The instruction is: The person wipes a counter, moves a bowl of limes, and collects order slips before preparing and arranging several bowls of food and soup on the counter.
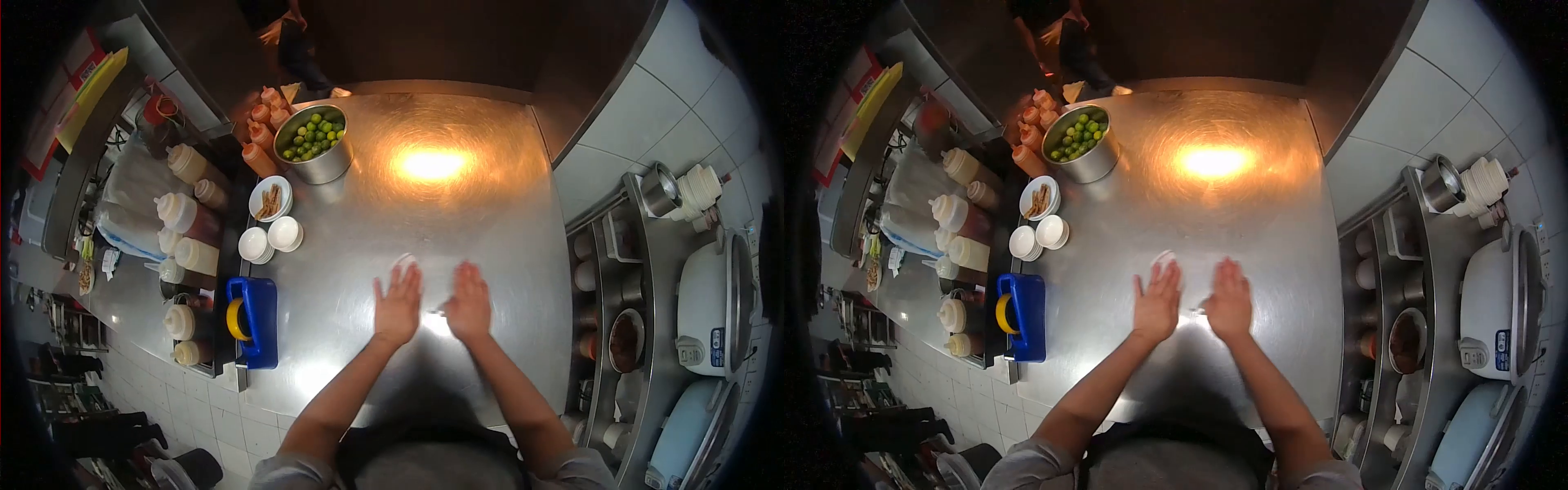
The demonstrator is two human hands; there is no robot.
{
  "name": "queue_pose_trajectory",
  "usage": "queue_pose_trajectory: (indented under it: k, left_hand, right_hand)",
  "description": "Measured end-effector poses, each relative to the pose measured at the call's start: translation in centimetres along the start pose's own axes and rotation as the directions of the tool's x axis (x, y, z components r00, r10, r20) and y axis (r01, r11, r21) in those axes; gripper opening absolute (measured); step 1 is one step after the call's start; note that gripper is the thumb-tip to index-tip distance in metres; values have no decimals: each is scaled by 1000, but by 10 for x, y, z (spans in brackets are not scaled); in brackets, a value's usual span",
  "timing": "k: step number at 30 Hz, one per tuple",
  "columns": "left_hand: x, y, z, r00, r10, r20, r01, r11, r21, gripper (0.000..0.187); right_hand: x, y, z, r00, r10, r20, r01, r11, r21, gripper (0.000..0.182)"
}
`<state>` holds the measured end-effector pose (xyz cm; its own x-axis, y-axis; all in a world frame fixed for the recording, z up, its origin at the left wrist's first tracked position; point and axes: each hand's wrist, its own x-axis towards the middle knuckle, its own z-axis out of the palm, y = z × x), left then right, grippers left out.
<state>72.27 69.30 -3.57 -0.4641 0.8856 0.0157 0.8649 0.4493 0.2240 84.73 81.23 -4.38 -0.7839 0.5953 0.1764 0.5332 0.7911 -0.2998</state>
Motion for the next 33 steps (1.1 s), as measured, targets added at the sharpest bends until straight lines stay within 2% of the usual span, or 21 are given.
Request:
queue_pose_trajectory:
  k: [3,4,6,7,9,11,14,17,18,19,20,22,24,25,26,27,28,29,30,32,33]
  left_hand:
    - [-36,-58,-13,976,-216,-31,218,970,110,49]
    - [-50,-78,-21,955,-281,-96,280,960,-30,49]
    - [-64,-88,-33,934,-346,-85,348,937,10,49]
    - [-66,-83,-28,936,-344,-81,346,938,15,49]
    - [-60,-59,-8,954,-274,-123,281,959,46,50]
    - [-59,-6,-5,993,-114,11,111,981,159,54]
    - [-73,25,-12,998,2,64,2,998,-58,55]
    - [-100,-27,-12,984,-175,46,164,970,181,58]
    - [-118,-58,-14,975,-219,-46,224,958,179,56]
    - [-135,-85,-24,947,-308,-94,315,946,76,53]
    - [-153,-110,-25,918,-370,-142,385,918,97,51]
    - [-162,-112,-35,905,-414,-99,420,907,43,51]
    - [-154,-96,-19,880,-434,-193,439,898,-17,50]
    - [-146,-71,-20,919,-362,-154,358,932,-53,49]
    - [-137,-48,-7,959,-260,-110,265,963,39,51]
    - [-126,-16,-9,980,-197,4,195,974,116,57]
    - [-117,13,-4,987,-154,48,145,977,153,60]
    - [-113,36,-4,992,-70,105,59,993,106,60]
    - [-117,49,-10,993,30,115,-22,998,-65,59]
    - [-128,35,-2,998,6,70,-4,1000,-19,56]
    - [-133,22,-11,991,-94,91,89,995,55,55]
  right_hand:
    - [-32,65,-19,984,115,-133,-115,993,6,63]
    - [-39,76,-34,976,187,-113,-197,976,-90,61]
    - [-46,76,-40,953,240,-185,-259,962,-88,61]
    - [-50,69,-33,952,245,-183,-264,961,-84,61]
    - [-49,36,-11,973,139,-186,-142,990,-2,62]
    - [-51,-19,-6,998,-6,-65,8,999,32,61]
    - [-59,-53,-18,993,-117,32,108,972,208,60]
    - [-80,-3,-30,998,-43,55,36,992,124,60]
    - [-90,25,-32,997,57,55,-60,997,42,63]
    - [-98,45,-47,985,160,58,-160,987,4,64]
    - [-111,72,-51,991,134,-29,-135,991,-19,66]
    - [-113,74,-61,976,217,-14,-218,973,-74,67]
    - [-112,56,-50,976,215,-46,-219,970,-103,68]
    - [-111,37,-41,986,151,-67,-151,988,-3,65]
    - [-106,14,-31,992,124,32,-122,992,-38,61]
    - [-103,-13,-29,998,48,39,-52,993,107,58]
    - [-107,-35,-21,997,-78,14,77,994,81,58]
    - [-107,-56,-21,992,-110,59,106,992,70,58]
    - [-111,-62,-18,987,-158,4,156,981,114,58]
    - [-120,-45,-29,983,-140,119,127,986,104,60]
    - [-129,-28,-35,991,-70,115,58,993,99,60]
